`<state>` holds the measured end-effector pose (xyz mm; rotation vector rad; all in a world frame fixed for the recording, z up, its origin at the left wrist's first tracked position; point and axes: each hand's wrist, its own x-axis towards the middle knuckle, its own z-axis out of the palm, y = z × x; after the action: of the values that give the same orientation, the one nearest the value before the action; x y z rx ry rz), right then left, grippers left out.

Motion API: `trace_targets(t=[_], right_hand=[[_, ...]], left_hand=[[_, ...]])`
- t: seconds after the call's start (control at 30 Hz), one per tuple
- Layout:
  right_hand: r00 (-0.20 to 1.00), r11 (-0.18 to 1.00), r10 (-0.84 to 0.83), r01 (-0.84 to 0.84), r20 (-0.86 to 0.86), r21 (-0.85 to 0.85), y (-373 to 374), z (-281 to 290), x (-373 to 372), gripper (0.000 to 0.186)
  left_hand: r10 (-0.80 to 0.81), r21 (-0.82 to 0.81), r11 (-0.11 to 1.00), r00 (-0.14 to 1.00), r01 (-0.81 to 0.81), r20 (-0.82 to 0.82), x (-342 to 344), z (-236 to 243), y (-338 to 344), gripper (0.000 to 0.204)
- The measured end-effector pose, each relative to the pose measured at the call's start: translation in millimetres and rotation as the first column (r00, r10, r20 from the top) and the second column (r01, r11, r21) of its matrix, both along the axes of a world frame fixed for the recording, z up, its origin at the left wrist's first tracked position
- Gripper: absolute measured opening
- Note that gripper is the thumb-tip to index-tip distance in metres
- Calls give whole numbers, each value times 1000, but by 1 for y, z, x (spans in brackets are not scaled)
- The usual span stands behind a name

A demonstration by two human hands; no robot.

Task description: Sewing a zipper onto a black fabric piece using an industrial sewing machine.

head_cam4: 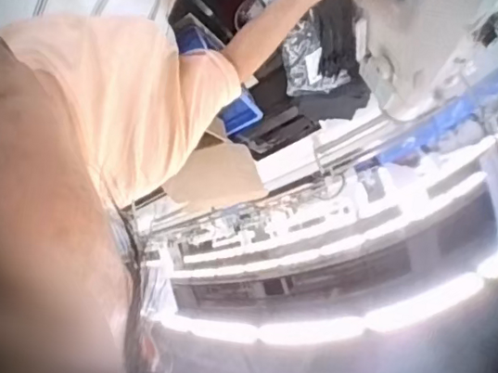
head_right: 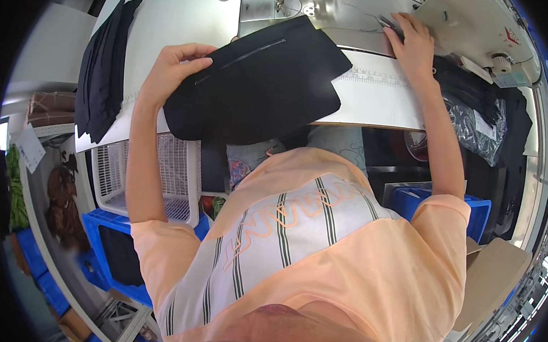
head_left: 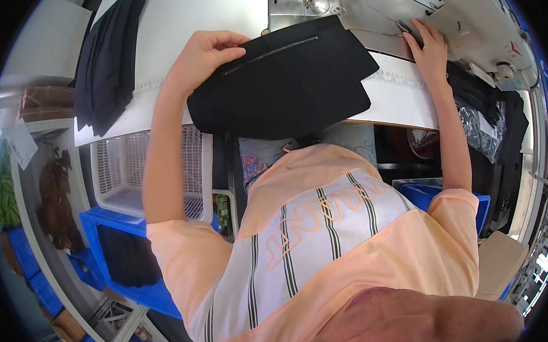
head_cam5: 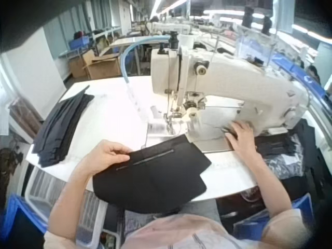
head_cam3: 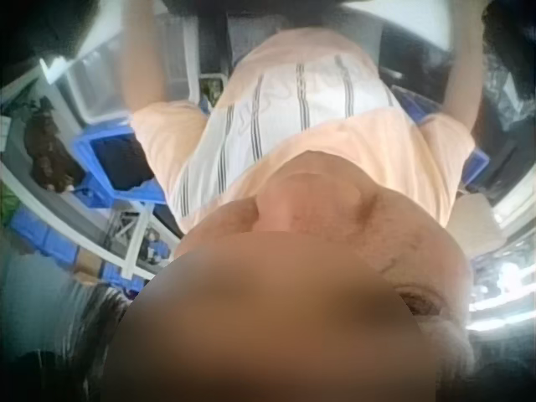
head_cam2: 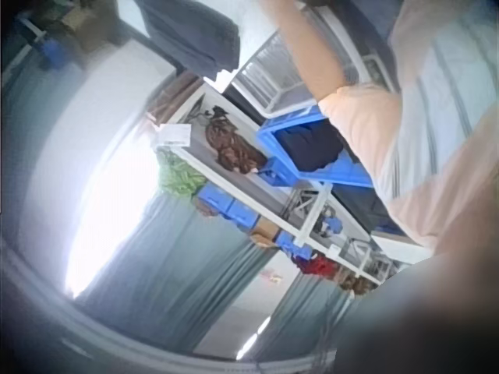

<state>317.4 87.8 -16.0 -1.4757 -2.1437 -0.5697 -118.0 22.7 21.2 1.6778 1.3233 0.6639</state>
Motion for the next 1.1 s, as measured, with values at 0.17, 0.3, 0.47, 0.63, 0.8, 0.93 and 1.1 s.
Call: trace_targets(t=[0.17,0.3,0.47,0.63,0.8,0.93,1.1], right_hand=[[846,865,249,-413,-472,-283,-16,20,-49,36],[602,457,-197,-642,-774,-616,-3,32,-76,30],[383,580,-387,-606,-839,-544,17,36,-55,32],[394,538,-477,-576,-785,-616,19,25,-41,38],[296,523,-494,-650,-818,-552,19,28,-43,33],[311,533,-463,-650,-830,-541,21,26,-41,32],[291,537,-399,-695,-870,-478,24,13,-34,33]], left_hand=[[-259,51,966,957,255,130,18,1,44,23],[-292,66,956,946,285,143,30,0,68,26],[-104,-151,983,994,108,37,13,0,81,23],[18,-223,975,993,8,113,13,-12,84,19],[29,-260,965,980,24,199,13,-11,82,23],[12,-244,969,976,42,215,12,-17,82,24],[33,-208,978,983,6,181,4,-19,82,23]])
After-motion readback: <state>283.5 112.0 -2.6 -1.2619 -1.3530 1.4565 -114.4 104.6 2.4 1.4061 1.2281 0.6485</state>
